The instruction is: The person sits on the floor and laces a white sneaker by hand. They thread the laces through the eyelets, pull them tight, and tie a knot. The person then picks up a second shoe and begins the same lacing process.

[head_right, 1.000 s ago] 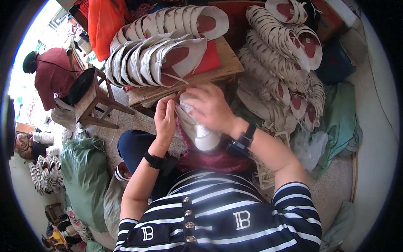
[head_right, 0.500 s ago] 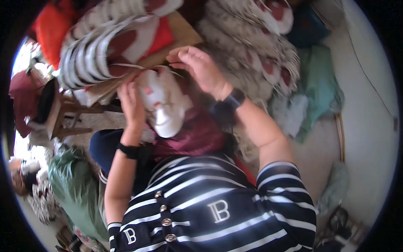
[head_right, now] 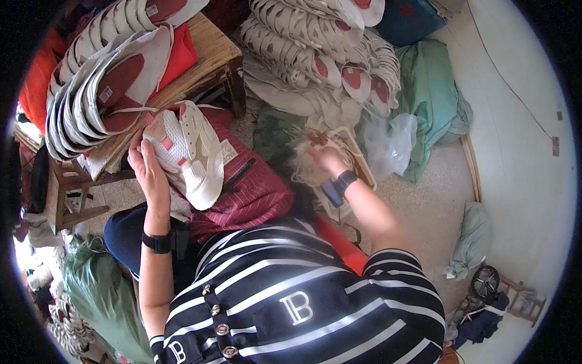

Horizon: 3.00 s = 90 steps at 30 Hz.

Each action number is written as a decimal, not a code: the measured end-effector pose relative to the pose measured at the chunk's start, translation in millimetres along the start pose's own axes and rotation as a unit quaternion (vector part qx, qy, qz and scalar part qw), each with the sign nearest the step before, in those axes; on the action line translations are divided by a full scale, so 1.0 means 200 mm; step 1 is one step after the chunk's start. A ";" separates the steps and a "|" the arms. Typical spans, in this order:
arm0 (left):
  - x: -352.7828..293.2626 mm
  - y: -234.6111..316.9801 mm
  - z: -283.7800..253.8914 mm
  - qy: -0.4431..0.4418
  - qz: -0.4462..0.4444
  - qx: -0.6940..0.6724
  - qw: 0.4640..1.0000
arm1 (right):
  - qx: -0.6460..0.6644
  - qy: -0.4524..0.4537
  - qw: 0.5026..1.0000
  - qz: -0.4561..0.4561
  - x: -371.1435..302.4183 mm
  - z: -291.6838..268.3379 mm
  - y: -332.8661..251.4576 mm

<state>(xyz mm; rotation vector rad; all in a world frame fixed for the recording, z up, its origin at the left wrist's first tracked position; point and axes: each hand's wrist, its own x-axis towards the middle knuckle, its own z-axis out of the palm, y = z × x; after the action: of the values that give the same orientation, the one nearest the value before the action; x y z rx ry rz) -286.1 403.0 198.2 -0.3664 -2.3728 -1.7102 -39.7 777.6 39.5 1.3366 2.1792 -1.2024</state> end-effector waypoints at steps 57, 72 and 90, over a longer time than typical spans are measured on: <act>-0.14 0.53 -0.27 -0.408 -0.117 -0.079 0.902 | 0.054 -0.269 0.780 -0.563 -0.97 0.05 -1.52; -0.23 0.27 -0.14 -0.160 0.016 0.004 0.987 | 0.008 -0.107 0.824 -0.556 -0.84 0.11 -1.46; -0.24 0.22 -0.14 -0.166 0.054 0.003 0.985 | -0.016 -0.003 0.782 -0.623 -0.84 0.22 -1.43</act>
<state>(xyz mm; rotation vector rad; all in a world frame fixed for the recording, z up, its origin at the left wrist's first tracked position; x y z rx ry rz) -226.8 385.4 233.2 -0.8239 -2.5235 -1.7035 -200.7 584.6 260.4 -0.3873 3.0626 -1.4265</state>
